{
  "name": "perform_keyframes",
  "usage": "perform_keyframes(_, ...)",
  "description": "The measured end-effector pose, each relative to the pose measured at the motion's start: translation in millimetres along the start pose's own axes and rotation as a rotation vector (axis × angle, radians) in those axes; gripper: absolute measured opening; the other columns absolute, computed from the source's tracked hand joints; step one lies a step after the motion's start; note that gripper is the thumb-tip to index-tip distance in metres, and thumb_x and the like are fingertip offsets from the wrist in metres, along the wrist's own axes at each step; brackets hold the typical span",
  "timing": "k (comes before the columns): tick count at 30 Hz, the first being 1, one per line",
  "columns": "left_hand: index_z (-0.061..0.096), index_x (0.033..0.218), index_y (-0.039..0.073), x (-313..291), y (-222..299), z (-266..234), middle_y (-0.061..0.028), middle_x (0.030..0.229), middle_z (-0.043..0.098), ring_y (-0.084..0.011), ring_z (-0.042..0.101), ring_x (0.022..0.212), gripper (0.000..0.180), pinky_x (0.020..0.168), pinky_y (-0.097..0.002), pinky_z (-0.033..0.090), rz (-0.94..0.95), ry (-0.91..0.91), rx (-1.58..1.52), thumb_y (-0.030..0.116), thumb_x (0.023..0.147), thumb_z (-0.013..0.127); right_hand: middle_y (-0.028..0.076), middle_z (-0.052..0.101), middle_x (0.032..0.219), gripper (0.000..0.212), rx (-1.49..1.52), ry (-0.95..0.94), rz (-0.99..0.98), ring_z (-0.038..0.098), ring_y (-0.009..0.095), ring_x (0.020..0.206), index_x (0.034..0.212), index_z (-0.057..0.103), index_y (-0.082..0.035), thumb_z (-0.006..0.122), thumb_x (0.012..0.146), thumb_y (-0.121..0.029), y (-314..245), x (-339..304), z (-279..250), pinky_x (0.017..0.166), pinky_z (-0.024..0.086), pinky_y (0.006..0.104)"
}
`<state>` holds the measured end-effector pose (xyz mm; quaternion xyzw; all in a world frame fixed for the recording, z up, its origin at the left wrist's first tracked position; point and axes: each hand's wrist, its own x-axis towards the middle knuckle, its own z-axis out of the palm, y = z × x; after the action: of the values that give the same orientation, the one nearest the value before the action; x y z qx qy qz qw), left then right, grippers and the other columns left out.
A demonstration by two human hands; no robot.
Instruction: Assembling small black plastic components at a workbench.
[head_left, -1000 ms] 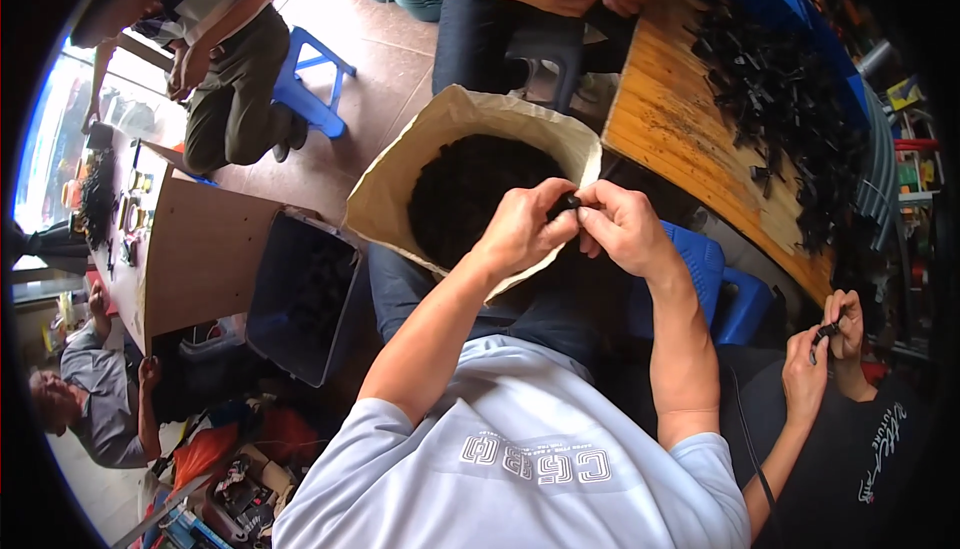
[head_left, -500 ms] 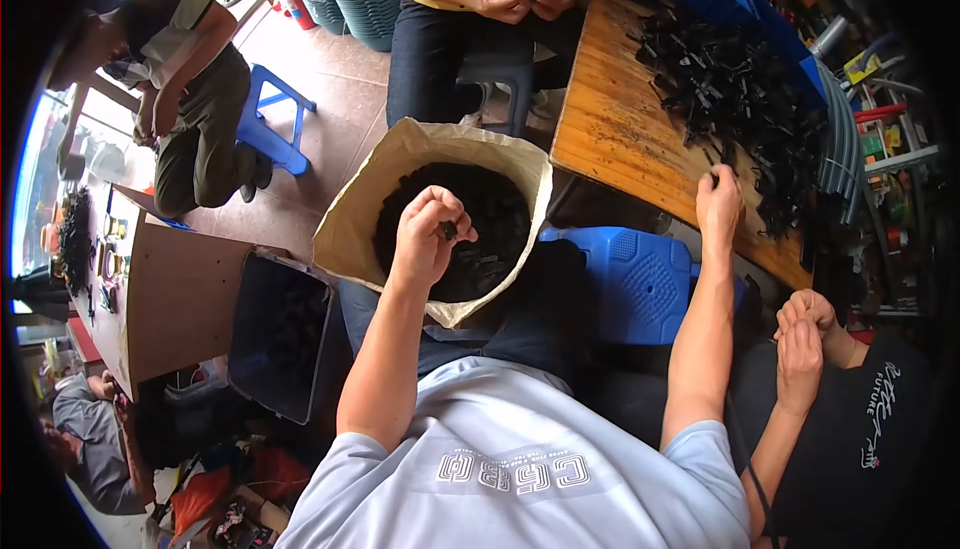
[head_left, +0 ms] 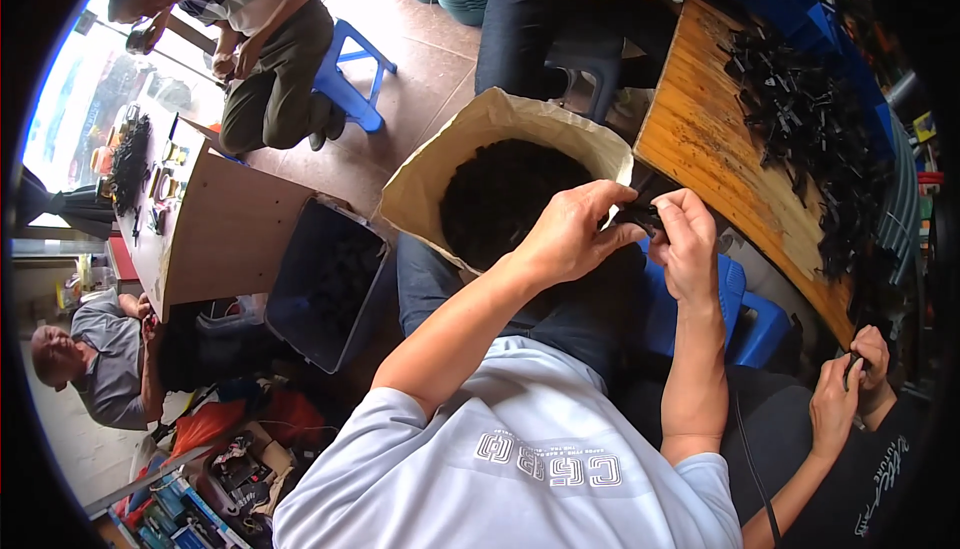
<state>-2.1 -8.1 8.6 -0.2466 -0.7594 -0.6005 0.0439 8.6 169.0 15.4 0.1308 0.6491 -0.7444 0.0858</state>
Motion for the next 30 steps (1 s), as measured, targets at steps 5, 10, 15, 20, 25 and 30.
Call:
perform_keyframes(5, 0.058, 0.097, -0.002, -6, 2, -10, -0.0097, 0.080, 0.060, -0.0122, 0.056, 0.072, 0.026, 0.063, -0.0274, 0.047, -0.214, -0.069, -0.076, 0.009, 0.080, 0.074, -0.003, 0.047, 0.064, 0.013, -0.032, -0.113, -0.041, 0.038, 0.003, 0.049, 0.088, 0.055, -0.008, 0.054, 0.095, -0.018, 3, 3, 13, 0.040, 0.027, 0.0181)
perform_keyframes(10, 0.061, 0.103, -0.002, -7, 0, -8, -0.0050, 0.090, 0.065, -0.0086, 0.058, 0.083, 0.020, 0.076, -0.0253, 0.049, -0.375, -0.013, -0.351, 0.005, 0.085, 0.068, 0.002, 0.059, 0.081, 0.022, -0.067, -0.253, -0.372, 0.056, 0.010, 0.071, 0.113, 0.058, 0.000, 0.056, 0.095, -0.013, 19, 2, 10, 0.068, 0.045, 0.0229)
perform_keyframes(15, 0.061, 0.102, -0.004, -10, -1, 0, -0.0084, 0.090, 0.066, -0.0115, 0.062, 0.083, 0.015, 0.074, -0.0241, 0.050, -0.400, -0.007, -0.467, 0.004, 0.090, 0.063, 0.006, 0.063, 0.088, 0.020, -0.008, -0.294, -0.327, 0.059, 0.010, 0.078, 0.111, 0.059, 0.003, 0.055, 0.092, -0.004, 25, -2, 6, 0.073, 0.049, 0.0240)
perform_keyframes(20, 0.059, 0.092, -0.003, -14, -5, 9, -0.0089, 0.076, 0.064, -0.0125, 0.062, 0.074, 0.009, 0.064, -0.0284, 0.050, -0.142, 0.094, -0.119, 0.003, 0.086, 0.063, 0.002, 0.061, 0.085, 0.015, -0.012, -0.287, -0.369, 0.056, 0.007, 0.074, 0.105, 0.060, 0.001, 0.056, 0.092, -0.004, 30, 4, 5, 0.069, 0.047, 0.0219)
perform_keyframes(25, 0.058, 0.086, -0.001, -17, -6, 11, -0.0112, 0.071, 0.060, -0.0152, 0.060, 0.066, 0.009, 0.059, -0.0298, 0.048, 0.081, 0.197, 0.144, 0.002, 0.082, 0.065, 0.003, 0.061, 0.089, 0.014, 0.131, -0.349, -0.362, 0.055, 0.007, 0.074, 0.103, 0.060, 0.000, 0.058, 0.090, -0.004, 32, 10, 13, 0.068, 0.046, 0.0226)
perform_keyframes(30, 0.058, 0.099, 0.001, -18, -7, -2, -0.0033, 0.079, 0.062, -0.0054, 0.049, 0.062, 0.018, 0.054, -0.0201, 0.038, -0.407, 0.158, -0.839, 0.018, 0.094, 0.059, 0.004, 0.064, 0.088, 0.012, 0.122, -0.360, -0.216, 0.055, 0.007, 0.071, 0.101, 0.062, -0.001, 0.059, 0.089, -0.004, 22, 9, 14, 0.065, 0.046, 0.0222)
